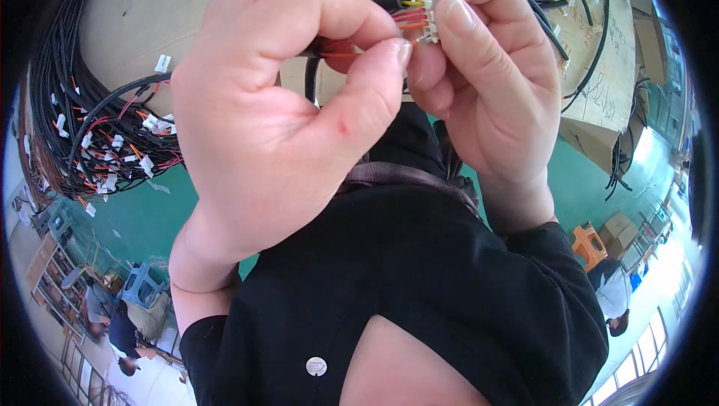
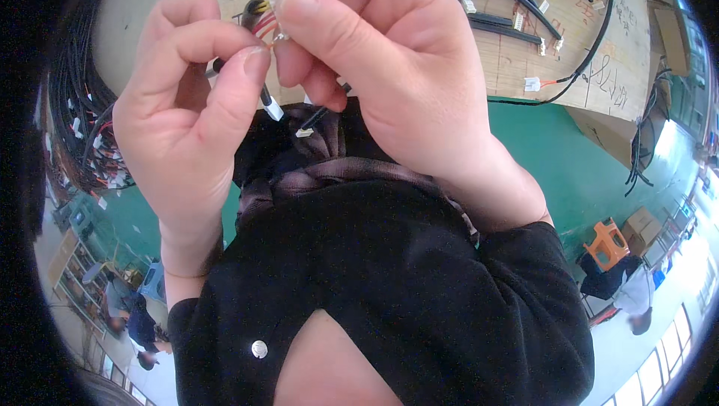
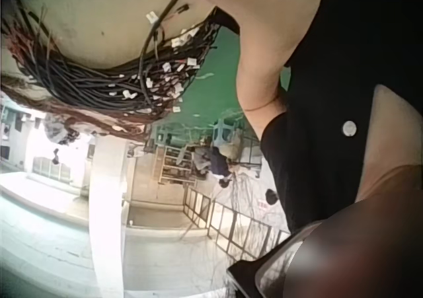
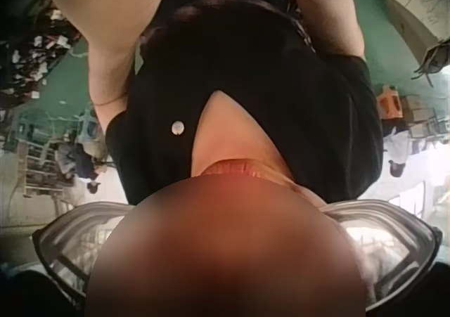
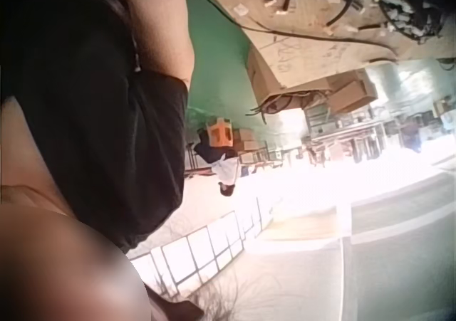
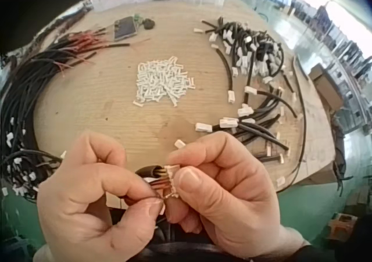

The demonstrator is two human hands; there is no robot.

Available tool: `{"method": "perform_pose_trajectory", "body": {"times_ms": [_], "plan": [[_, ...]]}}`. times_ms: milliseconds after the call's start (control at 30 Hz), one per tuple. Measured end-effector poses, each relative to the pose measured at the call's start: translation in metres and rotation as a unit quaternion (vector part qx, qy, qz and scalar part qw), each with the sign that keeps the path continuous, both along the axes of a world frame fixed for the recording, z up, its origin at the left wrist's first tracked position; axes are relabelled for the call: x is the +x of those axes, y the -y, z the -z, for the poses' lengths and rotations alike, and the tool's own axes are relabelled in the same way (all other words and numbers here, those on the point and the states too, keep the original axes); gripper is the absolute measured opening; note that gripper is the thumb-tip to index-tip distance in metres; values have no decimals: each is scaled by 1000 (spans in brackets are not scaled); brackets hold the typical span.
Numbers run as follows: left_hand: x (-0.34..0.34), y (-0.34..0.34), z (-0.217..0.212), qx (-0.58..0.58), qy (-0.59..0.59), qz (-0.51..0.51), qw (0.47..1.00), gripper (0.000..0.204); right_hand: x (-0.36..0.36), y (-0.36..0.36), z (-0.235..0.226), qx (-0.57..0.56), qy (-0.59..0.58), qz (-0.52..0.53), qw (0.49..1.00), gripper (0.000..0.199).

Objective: The person assembles wire harnesses by hand, inserting individual electrical wires into plastic connectors.

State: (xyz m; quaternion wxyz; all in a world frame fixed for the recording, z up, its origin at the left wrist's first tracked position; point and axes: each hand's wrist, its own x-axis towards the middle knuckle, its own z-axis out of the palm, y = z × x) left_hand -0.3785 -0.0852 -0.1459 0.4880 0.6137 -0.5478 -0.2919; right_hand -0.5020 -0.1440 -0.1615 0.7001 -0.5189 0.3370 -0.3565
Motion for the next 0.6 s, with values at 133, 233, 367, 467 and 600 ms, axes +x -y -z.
{"method": "perform_pose_trajectory", "body": {"times_ms": [133, 233, 367, 467, 600], "plan": [[-2, 2, -13, 56, 82, -10, 995, 9, 0, 0, 0, -44, -21, -1, 999, 18], [5, 2, -2, -33, 31, 9, 999, 9, 0, -1, 0, -78, -37, -2, 996, 18], [7, 5, -7, -4, 48, 39, 998, 8, -3, 2, 3, -103, 7, -21, 994, 16], [12, 5, -8, 8, 40, 65, 997, 7, -4, 3, 7, -203, -17, -11, 979, 16], [6, 3, -1, -24, 40, 42, 998, 7, -2, -1, 8, -170, -6, -10, 985, 14]]}}
